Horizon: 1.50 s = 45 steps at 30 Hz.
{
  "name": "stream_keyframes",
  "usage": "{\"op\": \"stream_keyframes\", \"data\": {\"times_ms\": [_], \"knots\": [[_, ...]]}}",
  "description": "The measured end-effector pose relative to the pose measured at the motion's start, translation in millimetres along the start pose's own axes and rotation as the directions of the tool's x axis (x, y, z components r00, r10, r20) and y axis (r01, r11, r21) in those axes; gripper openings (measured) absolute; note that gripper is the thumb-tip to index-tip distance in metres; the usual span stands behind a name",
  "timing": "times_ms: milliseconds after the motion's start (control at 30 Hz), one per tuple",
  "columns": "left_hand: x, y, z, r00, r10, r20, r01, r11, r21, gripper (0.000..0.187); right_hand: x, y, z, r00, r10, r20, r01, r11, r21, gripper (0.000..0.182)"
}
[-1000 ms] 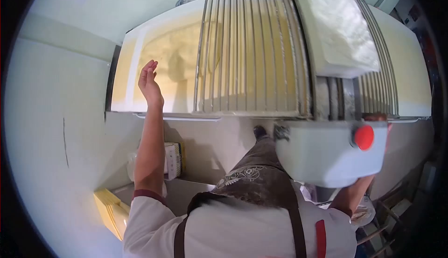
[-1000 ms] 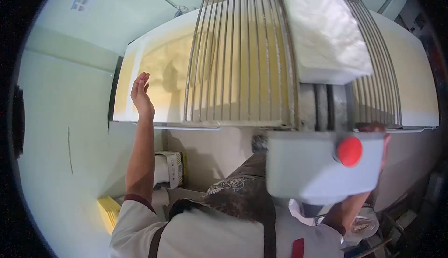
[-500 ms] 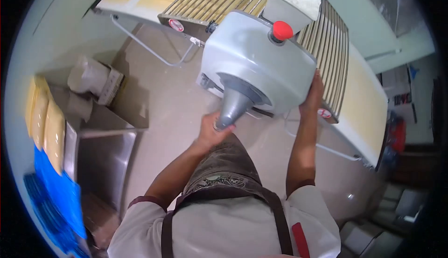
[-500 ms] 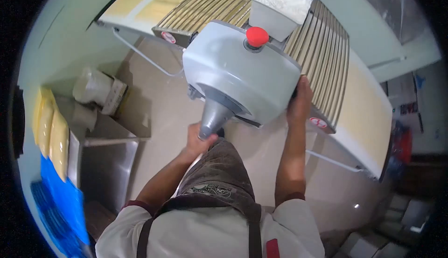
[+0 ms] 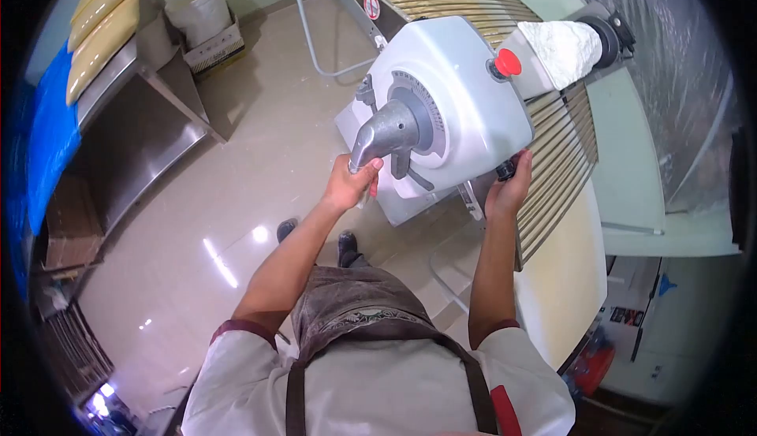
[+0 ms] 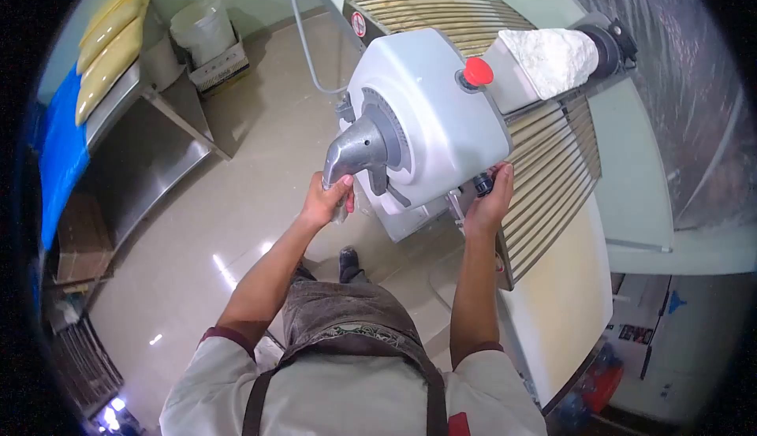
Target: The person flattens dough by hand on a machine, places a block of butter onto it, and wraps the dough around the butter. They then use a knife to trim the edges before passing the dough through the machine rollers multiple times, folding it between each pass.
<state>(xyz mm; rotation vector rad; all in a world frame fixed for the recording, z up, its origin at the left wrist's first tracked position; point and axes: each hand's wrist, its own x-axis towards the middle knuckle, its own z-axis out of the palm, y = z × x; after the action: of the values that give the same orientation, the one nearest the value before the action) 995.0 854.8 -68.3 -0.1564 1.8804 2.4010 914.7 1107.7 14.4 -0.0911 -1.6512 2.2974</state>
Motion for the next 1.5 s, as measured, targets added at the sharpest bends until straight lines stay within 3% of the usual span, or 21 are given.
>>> {"op": "stream_keyframes", "data": {"times_ms": [100, 200, 300, 333, 367, 400, 433, 467, 500, 533, 633, 833, 933, 1133, 1233, 1267, 1367, 1500], "knots": [[1.0, -7.6, 3.1, 0.992, 0.123, 0.034, -0.109, 0.955, -0.276, 0.05, 3.3, 5.8, -11.0, 0.999, -0.016, 0.046, 0.015, 0.999, 0.039, 0.027], [-2.0, -5.7, 4.7, 0.988, 0.149, -0.042, -0.154, 0.97, -0.19, 0.058, -0.3, -0.9, -20.7, 0.991, 0.015, 0.131, 0.005, 0.989, -0.15, 0.033], [-6.7, -11.1, 6.3, 0.985, 0.052, -0.163, -0.066, 0.994, -0.082, 0.06, -4.2, -21.4, -10.1, 0.958, -0.112, 0.264, 0.218, 0.88, -0.421, 0.049], [-6.3, -12.4, 8.2, 0.978, 0.002, -0.209, -0.013, 0.999, -0.052, 0.059, -4.6, -31.7, -5.3, 0.854, -0.34, 0.394, 0.514, 0.672, -0.533, 0.057], [-6.2, -11.5, 11.0, 0.969, 0.015, -0.246, -0.021, 1.0, -0.022, 0.059, -3.4, -41.9, 4.8, 0.737, -0.475, 0.481, 0.674, 0.567, -0.474, 0.061], [-5.5, -10.6, 13.5, 0.959, 0.03, -0.282, -0.029, 1.0, 0.01, 0.058, -5.3, -50.2, 18.3, 0.675, -0.519, 0.524, 0.724, 0.603, -0.336, 0.063], [-4.0, -13.5, 14.7, 0.955, 0.071, -0.287, -0.079, 0.997, -0.014, 0.056, -1.4, -60.4, 26.7, 0.535, -0.458, 0.709, 0.807, 0.527, -0.269, 0.059], [-3.9, -8.8, 19.1, 0.958, 0.093, -0.272, -0.109, 0.993, -0.044, 0.053, -0.1, -78.8, 43.2, 0.459, -0.333, 0.824, 0.79, 0.577, -0.207, 0.057], [-2.5, -10.1, 18.0, 0.957, 0.127, -0.26, -0.141, 0.989, -0.034, 0.053, -0.3, -82.9, 53.6, 0.349, -0.263, 0.9, 0.911, 0.319, -0.26, 0.056], [-0.2, -11.8, 17.5, 0.954, 0.16, -0.255, -0.172, 0.985, -0.026, 0.053, 2.6, -79.4, 63.0, 0.361, -0.258, 0.896, 0.924, 0.229, -0.306, 0.058], [-0.4, -14.6, 12.8, 0.964, 0.169, -0.205, -0.176, 0.984, -0.02, 0.051, 19.2, -78.4, 84.9, 0.295, -0.231, 0.927, 0.943, 0.227, -0.244, 0.054], [-0.6, -11.2, 17.5, 0.967, 0.184, -0.174, -0.195, 0.98, -0.049, 0.049, 39.6, -52.6, 116.8, 0.244, -0.282, 0.928, 0.966, 0.154, -0.207, 0.04], [-1.5, -8.0, 20.2, 0.973, 0.155, -0.174, -0.167, 0.984, -0.06, 0.051, 47.8, -47.6, 134.8, 0.273, -0.19, 0.943, 0.959, 0.134, -0.25, 0.039], [-2.5, -8.0, 16.5, 0.984, 0.135, -0.119, -0.149, 0.981, -0.12, 0.05, 67.2, -42.5, 185.5, 0.338, 0.135, 0.931, 0.93, 0.102, -0.352, 0.038], [-1.8, -11.9, 13.1, 0.984, 0.127, -0.123, -0.141, 0.984, -0.111, 0.048, 81.4, -47.6, 209.8, 0.349, 0.41, 0.843, 0.888, 0.142, -0.437, 0.035], [-1.4, -12.5, 12.1, 0.985, 0.136, -0.107, -0.148, 0.982, -0.114, 0.049, 86.8, -36.3, 220.1, 0.389, 0.398, 0.831, 0.871, 0.135, -0.472, 0.035], [-1.3, -17.7, 6.4, 0.984, 0.144, -0.102, -0.155, 0.982, -0.108, 0.05, 101.1, -43.7, 240.1, 0.372, 0.614, 0.696, 0.826, 0.122, -0.55, 0.039], [-10.4, -10.5, 22.5, 0.965, 0.191, -0.182, -0.199, 0.98, -0.028, 0.058, 117.7, -9.9, 270.8, 0.509, 0.621, 0.596, 0.779, -0.037, -0.626, 0.044]]}}
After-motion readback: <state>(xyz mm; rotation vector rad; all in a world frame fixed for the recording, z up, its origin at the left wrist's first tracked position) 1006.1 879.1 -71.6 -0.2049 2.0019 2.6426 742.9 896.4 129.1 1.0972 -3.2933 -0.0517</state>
